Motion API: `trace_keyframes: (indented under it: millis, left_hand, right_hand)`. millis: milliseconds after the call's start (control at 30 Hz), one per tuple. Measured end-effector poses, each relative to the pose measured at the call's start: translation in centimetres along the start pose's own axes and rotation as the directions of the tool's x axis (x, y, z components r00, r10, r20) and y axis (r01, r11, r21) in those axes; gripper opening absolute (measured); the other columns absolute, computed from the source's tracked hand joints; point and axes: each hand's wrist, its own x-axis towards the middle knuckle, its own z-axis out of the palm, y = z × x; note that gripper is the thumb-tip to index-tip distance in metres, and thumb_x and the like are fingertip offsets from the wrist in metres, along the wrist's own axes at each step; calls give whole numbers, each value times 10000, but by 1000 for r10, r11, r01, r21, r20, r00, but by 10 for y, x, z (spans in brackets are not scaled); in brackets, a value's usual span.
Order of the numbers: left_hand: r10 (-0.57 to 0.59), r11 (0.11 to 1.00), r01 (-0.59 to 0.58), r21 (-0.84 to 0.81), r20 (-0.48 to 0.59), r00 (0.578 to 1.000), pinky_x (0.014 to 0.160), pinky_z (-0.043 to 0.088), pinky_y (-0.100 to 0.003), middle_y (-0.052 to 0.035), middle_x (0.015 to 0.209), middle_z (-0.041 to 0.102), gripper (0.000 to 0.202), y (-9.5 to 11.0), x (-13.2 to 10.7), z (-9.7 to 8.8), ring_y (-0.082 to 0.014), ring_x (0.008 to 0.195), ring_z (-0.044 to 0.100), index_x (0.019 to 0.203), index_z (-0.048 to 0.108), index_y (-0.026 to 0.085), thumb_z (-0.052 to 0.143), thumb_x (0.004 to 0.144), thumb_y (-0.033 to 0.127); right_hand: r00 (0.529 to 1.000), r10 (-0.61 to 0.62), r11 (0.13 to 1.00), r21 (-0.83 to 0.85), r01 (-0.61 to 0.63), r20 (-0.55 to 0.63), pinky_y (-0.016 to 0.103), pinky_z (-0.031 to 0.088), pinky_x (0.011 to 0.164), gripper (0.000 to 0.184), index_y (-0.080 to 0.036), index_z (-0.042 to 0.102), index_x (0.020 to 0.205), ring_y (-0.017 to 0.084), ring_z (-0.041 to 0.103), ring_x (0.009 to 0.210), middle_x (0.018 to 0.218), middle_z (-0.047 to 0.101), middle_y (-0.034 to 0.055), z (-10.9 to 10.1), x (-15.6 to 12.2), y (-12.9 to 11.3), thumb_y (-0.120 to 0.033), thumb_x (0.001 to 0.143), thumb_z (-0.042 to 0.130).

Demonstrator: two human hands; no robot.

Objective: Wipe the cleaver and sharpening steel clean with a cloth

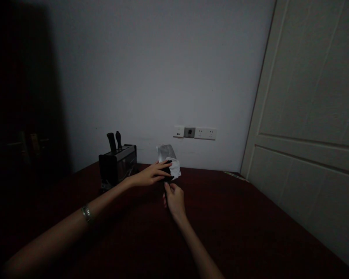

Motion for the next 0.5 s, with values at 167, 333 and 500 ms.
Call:
trace_keyframes:
  millis: [167,333,500]
  left_hand:
    - [34,999,-34,14,-19,999,1059,130,-525,-21,1425,300,304,-4,4,0,-237,1342,162,1094,604,294,545,813,193]
    - [60,997,-58,49,-45,997,1060,124,-533,-18,1419,314,323,-4,8,-3,-250,1334,189,1091,605,303,562,795,183]
    - [69,998,-69,11,21,997,1057,118,-537,-17,1429,291,339,-3,5,-12,-249,1343,150,1103,597,301,578,786,180]
  right_hand:
    - [997,-70,993,-96,69,-10,177,306,279,365,-187,472,605,74,423,291,421,465,-49,4,-6,-3,-511,773,464]
    - [996,-87,987,-139,86,1,187,302,282,369,-186,492,615,82,425,288,411,465,-45,4,-9,-6,-520,770,464]
    - [996,-84,993,-79,85,22,185,300,276,376,-183,492,617,75,412,284,429,470,-47,2,-6,-2,-525,773,470]
